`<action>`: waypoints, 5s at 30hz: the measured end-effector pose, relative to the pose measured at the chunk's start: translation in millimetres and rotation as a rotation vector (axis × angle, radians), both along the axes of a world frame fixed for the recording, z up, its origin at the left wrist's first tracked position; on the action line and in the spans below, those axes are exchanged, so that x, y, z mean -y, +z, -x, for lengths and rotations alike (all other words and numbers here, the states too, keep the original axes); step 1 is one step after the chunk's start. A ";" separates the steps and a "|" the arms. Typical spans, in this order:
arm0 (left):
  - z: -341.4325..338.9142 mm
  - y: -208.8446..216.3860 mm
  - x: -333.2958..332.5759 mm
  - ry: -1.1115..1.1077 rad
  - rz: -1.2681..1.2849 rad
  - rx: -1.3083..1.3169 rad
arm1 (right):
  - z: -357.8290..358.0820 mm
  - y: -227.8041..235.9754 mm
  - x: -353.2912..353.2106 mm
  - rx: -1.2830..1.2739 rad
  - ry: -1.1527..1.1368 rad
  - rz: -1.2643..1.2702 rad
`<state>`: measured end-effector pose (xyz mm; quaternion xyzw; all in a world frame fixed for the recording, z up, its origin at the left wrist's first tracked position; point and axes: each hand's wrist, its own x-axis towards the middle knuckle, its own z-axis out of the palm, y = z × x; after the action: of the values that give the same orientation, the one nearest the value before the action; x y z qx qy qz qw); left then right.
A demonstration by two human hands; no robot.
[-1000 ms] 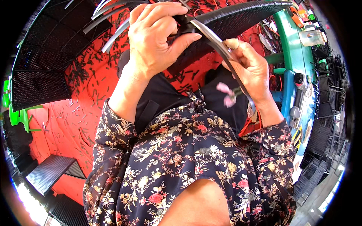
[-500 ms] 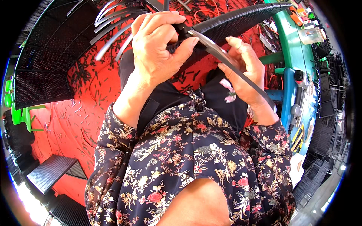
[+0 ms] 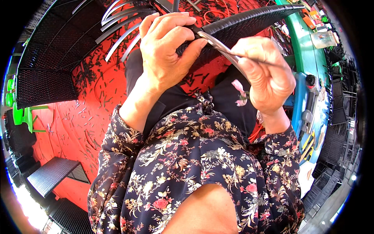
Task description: The person weaves black plastic strips into the frame of a chair using a metal hook tool. They repeatedly pull the strips through the existing weave and tighten them to secure the pattern.
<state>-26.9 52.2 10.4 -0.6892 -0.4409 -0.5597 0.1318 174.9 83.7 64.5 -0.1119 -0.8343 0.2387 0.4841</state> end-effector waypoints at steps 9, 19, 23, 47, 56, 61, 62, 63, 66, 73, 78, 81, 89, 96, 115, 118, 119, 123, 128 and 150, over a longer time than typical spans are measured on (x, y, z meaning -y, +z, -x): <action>-10.1 -3.4 9.5 -0.017 0.090 0.061 | 26.7 4.5 -4.3 -0.168 0.007 0.525; -32.1 -6.5 21.4 0.053 0.141 0.118 | 40.3 -6.5 -8.8 -0.004 0.001 0.401; -38.6 8.2 27.3 -0.061 0.208 0.266 | 41.2 -4.7 -10.3 0.046 0.015 0.175; -38.0 0.3 20.4 -0.173 0.292 0.859 | 1.2 2.7 5.1 0.456 -0.112 -0.152; -36.3 2.8 28.3 -0.174 0.245 0.633 | -2.0 16.4 18.6 0.269 -0.147 -0.056; -41.3 -0.4 30.1 -0.154 0.214 0.693 | 13.9 23.2 -6.2 0.414 -0.116 -0.408; -41.3 -1.3 31.5 -0.133 0.191 0.665 | 10.0 25.9 -7.6 0.442 -0.138 -0.420; -41.5 -2.0 32.4 -0.112 0.169 0.637 | 4.7 23.6 -11.1 0.439 -0.140 -0.349; -42.1 -6.1 30.5 -0.079 0.093 0.571 | -2.2 32.5 -15.8 0.495 -0.140 -0.370; -34.7 -4.8 28.8 -0.014 0.030 0.385 | -8.8 51.6 -20.9 0.683 -0.017 -0.544; -29.6 -11.2 22.2 0.001 -0.010 0.301 | -1.9 58.8 -27.7 0.788 0.029 -0.720; -28.9 -9.2 25.1 0.010 -0.003 0.290 | 4.6 72.5 -24.0 0.881 0.058 -0.759; -29.6 -3.5 31.2 0.046 0.016 0.162 | 20.3 87.9 -22.1 1.034 0.057 -0.868; -45.0 9.4 38.3 0.089 -0.038 -0.008 | 11.4 102.4 -13.7 1.062 -0.015 -0.860; -42.0 -1.9 28.7 0.048 -0.131 0.104 | 8.1 64.3 -19.2 0.814 -0.028 -0.902; -42.3 0.0 28.7 0.020 -0.084 0.140 | 13.5 59.7 -23.5 0.818 -0.082 -0.858; -41.9 1.0 28.2 0.013 -0.073 0.150 | 13.9 60.9 -24.1 0.822 -0.092 -0.804; -42.4 -0.3 26.7 0.001 -0.085 0.161 | 5.3 59.6 -18.6 0.734 -0.049 -0.556; -44.1 1.1 25.1 -0.002 -0.075 0.166 | 3.8 56.0 -22.6 0.687 -0.066 -0.452; -34.5 4.7 22.3 -0.041 -0.028 -0.001 | 39.3 56.7 -70.5 0.636 -0.125 0.386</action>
<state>7.6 29.9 15.2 -0.6963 -0.4190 -0.5681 0.1301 135.6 154.1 121.1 -0.3203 -0.8742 0.3148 0.1843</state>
